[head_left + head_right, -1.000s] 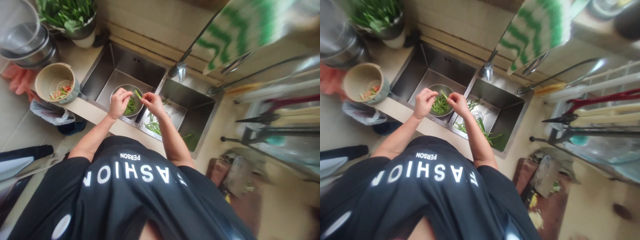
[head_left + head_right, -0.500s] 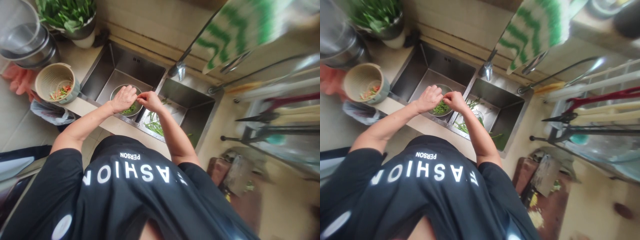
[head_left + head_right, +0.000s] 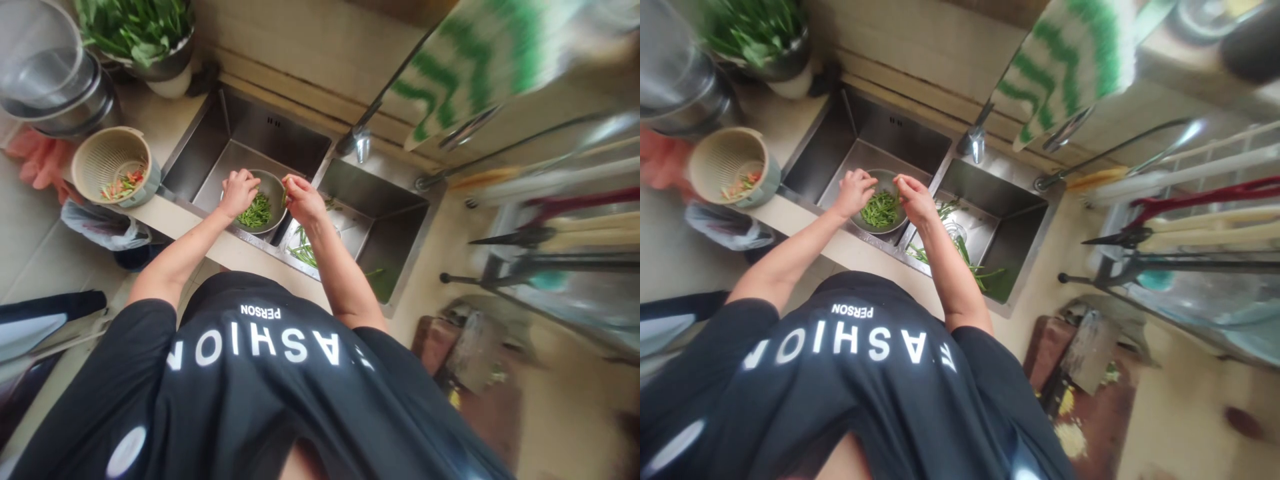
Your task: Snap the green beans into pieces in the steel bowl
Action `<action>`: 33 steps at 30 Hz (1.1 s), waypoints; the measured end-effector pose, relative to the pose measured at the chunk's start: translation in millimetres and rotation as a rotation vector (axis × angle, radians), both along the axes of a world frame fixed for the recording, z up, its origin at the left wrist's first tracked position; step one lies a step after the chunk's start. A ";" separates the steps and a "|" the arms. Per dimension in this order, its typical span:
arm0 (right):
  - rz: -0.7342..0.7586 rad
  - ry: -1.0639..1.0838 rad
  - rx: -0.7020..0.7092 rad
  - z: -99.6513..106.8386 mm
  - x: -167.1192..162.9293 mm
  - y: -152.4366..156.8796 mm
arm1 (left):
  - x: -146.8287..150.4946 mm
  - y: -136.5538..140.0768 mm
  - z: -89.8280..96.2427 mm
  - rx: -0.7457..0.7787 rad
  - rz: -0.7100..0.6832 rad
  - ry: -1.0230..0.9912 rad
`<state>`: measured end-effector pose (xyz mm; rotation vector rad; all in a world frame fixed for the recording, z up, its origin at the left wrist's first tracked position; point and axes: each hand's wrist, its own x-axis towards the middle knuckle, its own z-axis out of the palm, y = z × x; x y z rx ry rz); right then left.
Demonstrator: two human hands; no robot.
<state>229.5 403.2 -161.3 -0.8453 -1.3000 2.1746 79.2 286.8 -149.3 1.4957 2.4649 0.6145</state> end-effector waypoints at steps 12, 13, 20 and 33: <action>-0.005 -0.007 0.157 6.9 6.3 -6.3 | 45.5 -4.6 15.9 0.401 0.086 -0.809; 0.017 -0.004 0.204 9.4 6.6 -8.5 | 51.6 -4.2 18.0 0.420 0.104 -0.896; 0.148 -0.105 0.547 19.2 20.6 -12.6 | 59.1 -6.7 23.8 0.526 0.373 -1.207; 0.074 -0.222 0.687 40.9 19.6 -30.7 | 67.1 -5.6 28.4 0.597 0.302 -1.041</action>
